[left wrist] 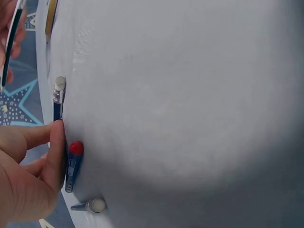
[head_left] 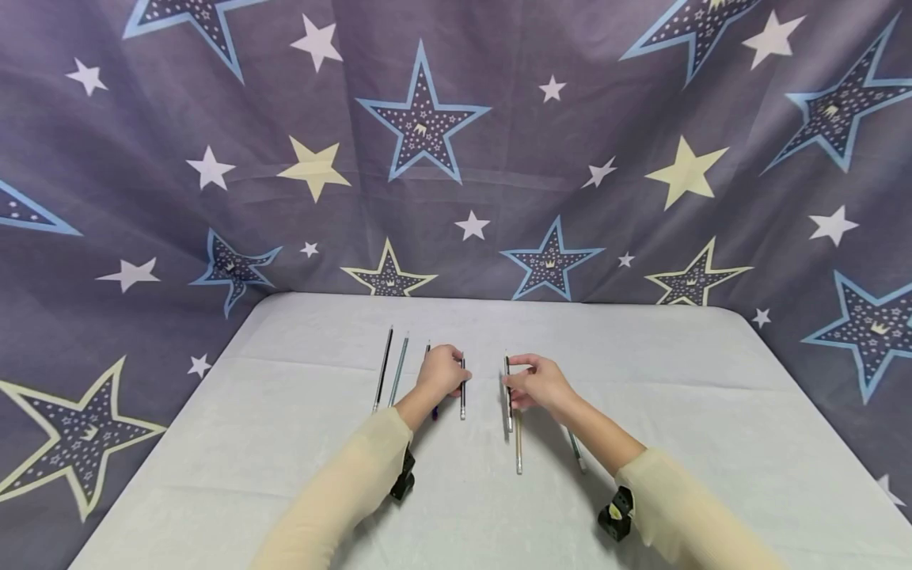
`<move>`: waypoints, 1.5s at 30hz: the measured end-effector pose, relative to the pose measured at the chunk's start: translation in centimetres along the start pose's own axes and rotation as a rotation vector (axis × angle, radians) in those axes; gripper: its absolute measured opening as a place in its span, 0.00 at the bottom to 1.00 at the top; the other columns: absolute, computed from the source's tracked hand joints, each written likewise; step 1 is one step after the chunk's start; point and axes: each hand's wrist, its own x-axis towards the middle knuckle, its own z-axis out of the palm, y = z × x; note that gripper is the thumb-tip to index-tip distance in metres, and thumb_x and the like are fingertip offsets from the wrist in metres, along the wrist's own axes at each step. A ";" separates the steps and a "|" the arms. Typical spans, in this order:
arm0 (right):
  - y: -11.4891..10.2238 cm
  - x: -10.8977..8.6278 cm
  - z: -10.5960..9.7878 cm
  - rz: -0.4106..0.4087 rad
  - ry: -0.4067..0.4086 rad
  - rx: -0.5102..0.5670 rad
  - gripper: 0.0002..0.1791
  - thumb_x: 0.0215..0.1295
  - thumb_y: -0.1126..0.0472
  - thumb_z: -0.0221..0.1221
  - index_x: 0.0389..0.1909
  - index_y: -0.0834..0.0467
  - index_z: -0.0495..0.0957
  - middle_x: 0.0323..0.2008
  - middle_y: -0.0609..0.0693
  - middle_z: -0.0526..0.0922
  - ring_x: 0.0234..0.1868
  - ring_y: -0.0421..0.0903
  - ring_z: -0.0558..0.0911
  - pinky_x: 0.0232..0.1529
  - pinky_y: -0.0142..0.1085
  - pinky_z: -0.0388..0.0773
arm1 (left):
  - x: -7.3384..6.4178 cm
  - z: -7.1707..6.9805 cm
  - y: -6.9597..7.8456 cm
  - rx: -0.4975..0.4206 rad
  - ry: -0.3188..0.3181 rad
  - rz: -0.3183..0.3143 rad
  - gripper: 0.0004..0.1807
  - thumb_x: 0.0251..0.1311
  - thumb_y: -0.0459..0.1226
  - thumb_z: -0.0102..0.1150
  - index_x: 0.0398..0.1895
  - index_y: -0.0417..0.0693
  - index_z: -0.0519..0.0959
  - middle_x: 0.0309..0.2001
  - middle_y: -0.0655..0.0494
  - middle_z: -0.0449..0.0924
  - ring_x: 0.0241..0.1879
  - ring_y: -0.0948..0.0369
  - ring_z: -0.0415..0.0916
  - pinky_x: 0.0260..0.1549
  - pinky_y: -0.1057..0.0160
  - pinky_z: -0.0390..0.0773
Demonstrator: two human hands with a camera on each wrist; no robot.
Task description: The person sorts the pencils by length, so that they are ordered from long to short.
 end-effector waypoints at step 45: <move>1.2 3.8 3.7 -0.012 0.044 -0.110 0.22 0.58 0.68 0.60 0.54 0.65 0.70 0.28 0.55 0.77 0.21 0.43 0.78 0.24 0.35 0.85 | -0.4 -0.2 0.3 -0.026 -0.026 -0.011 0.21 0.50 0.30 0.66 0.50 0.36 0.76 0.48 0.43 0.78 0.17 0.62 0.76 0.14 0.69 0.81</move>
